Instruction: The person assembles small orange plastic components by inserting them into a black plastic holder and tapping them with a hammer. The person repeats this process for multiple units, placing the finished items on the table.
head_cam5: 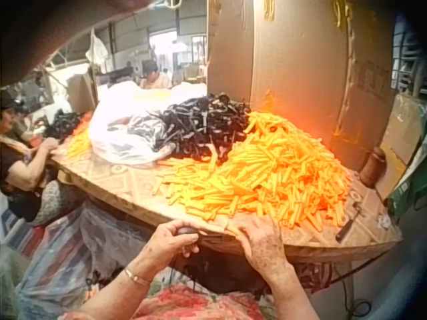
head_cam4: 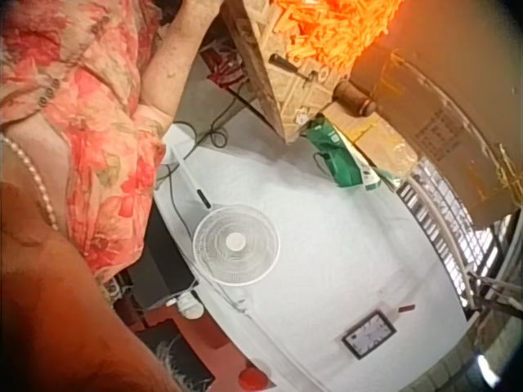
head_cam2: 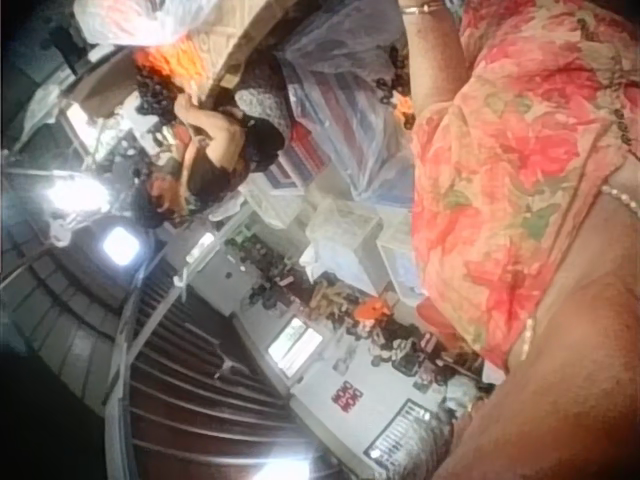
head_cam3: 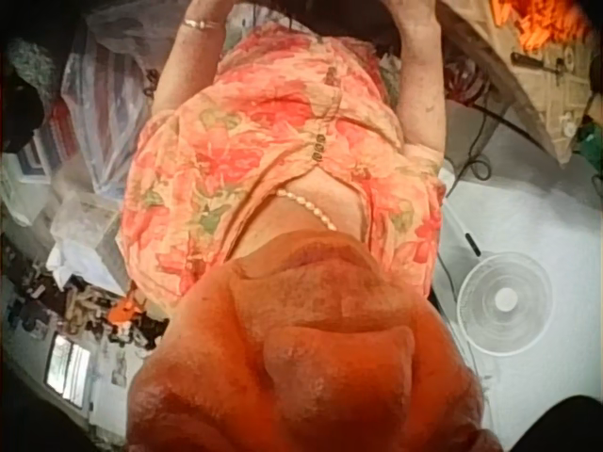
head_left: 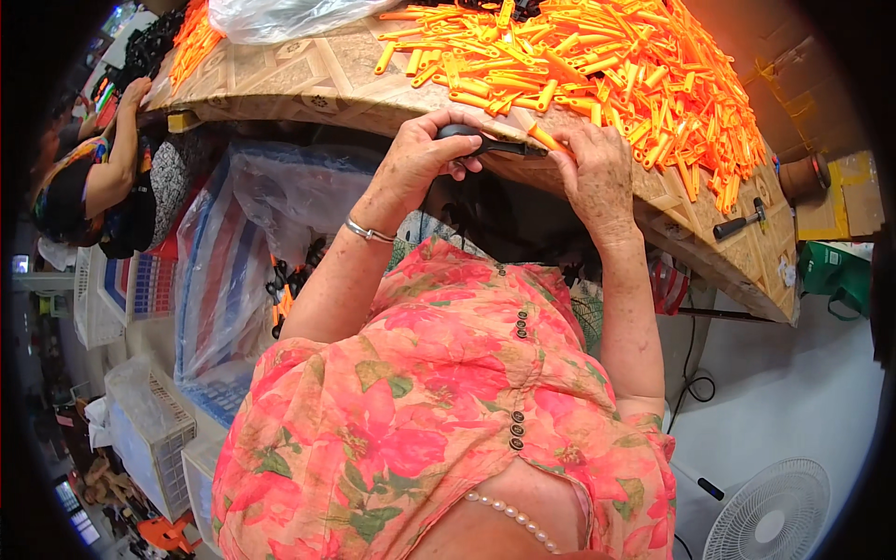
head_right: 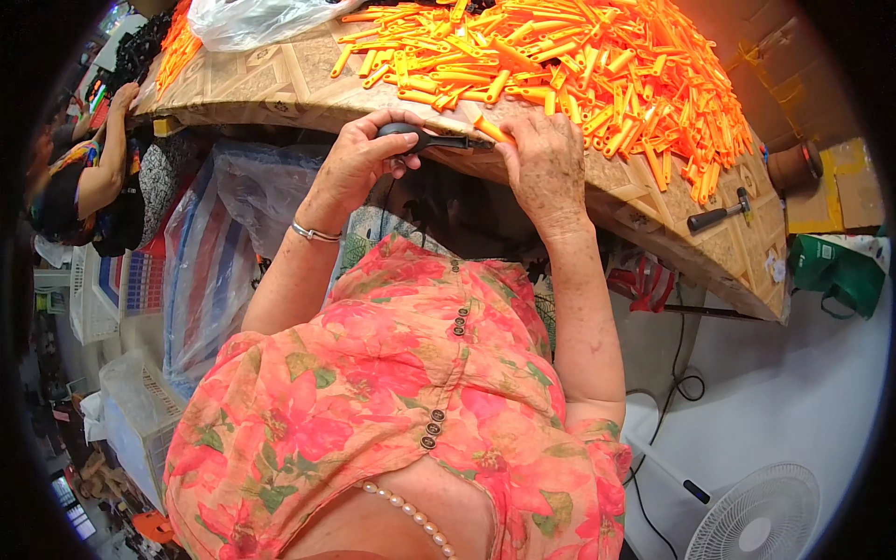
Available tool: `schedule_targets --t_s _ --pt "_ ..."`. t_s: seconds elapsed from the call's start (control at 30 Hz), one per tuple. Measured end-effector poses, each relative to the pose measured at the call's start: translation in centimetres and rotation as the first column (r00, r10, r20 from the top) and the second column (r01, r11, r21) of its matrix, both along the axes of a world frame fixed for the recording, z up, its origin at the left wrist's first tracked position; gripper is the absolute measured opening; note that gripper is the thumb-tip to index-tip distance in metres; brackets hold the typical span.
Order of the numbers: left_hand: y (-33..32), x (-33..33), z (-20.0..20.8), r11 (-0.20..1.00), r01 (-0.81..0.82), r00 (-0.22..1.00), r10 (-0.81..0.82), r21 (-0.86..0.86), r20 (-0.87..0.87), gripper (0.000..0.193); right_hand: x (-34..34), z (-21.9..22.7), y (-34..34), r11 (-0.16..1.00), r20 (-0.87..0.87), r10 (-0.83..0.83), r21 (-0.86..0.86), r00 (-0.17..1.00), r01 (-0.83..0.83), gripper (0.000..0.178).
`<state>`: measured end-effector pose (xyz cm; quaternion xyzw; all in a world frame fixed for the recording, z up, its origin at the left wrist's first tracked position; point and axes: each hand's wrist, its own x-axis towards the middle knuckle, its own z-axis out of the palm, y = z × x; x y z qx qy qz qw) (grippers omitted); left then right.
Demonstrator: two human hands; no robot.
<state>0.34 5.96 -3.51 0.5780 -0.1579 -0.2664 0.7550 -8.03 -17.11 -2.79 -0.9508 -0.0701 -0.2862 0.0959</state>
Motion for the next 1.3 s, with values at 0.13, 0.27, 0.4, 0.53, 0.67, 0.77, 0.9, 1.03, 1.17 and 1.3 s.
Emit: schedule_targets --t_s 0.13,0.27,0.4,0.53,0.67,0.77,0.9,1.03,1.17,1.3 --pt "-0.6 -0.3 0.1 1.000 0.016 1.000 -0.016 0.019 0.003 0.024 -0.4 -0.3 -0.3 0.999 0.003 -0.046 -0.015 0.999 0.046 0.021" --pt "-1.3 -0.7 0.2 0.998 0.046 0.999 -0.045 0.045 -0.012 0.024 -0.7 -0.6 -0.5 1.000 0.082 -0.031 0.004 0.996 0.031 0.021" --pt "-1.9 -1.1 0.7 0.996 0.091 0.995 -0.091 0.018 -0.028 0.024 -2.1 -0.7 -0.7 0.918 0.051 -0.100 0.391 0.994 0.073 0.017" --pt "-2.4 -1.2 1.1 0.990 0.133 0.987 -0.137 -0.050 -0.081 0.025 -4.0 -0.7 -0.7 0.506 -0.034 0.064 0.862 0.997 -0.003 0.026" --pt "-3.5 -1.8 1.4 0.982 0.186 0.978 -0.189 -0.044 -0.093 0.028 -5.7 -0.8 0.6 0.303 -0.114 0.144 0.951 0.983 0.066 0.024" --pt "-4.0 -1.8 1.7 0.972 0.230 0.969 -0.234 -0.050 -0.079 0.032 -6.2 -0.7 1.0 0.061 -0.068 0.245 0.997 0.967 0.054 0.024" --pt "-5.3 -2.6 2.5 0.915 0.213 0.946 -0.281 -0.344 -0.161 0.038 -6.5 -1.4 1.9 -0.210 0.140 0.152 0.972 0.979 -0.106 0.024" --pt "-7.2 -5.5 2.3 0.945 0.253 0.967 -0.255 -0.205 0.019 0.027 -6.6 -1.3 2.9 -0.132 0.191 0.062 0.975 0.980 -0.181 0.022" --pt "-8.0 -6.5 1.6 0.962 0.130 0.978 -0.165 -0.239 -0.131 0.021 -7.0 -1.7 3.1 0.067 0.147 0.015 0.987 0.989 -0.148 0.020" --pt "-7.6 -6.1 2.0 0.967 0.100 0.969 -0.148 -0.232 -0.196 0.023 -7.7 -1.9 2.8 0.045 0.162 -0.060 0.986 0.985 -0.159 0.019"
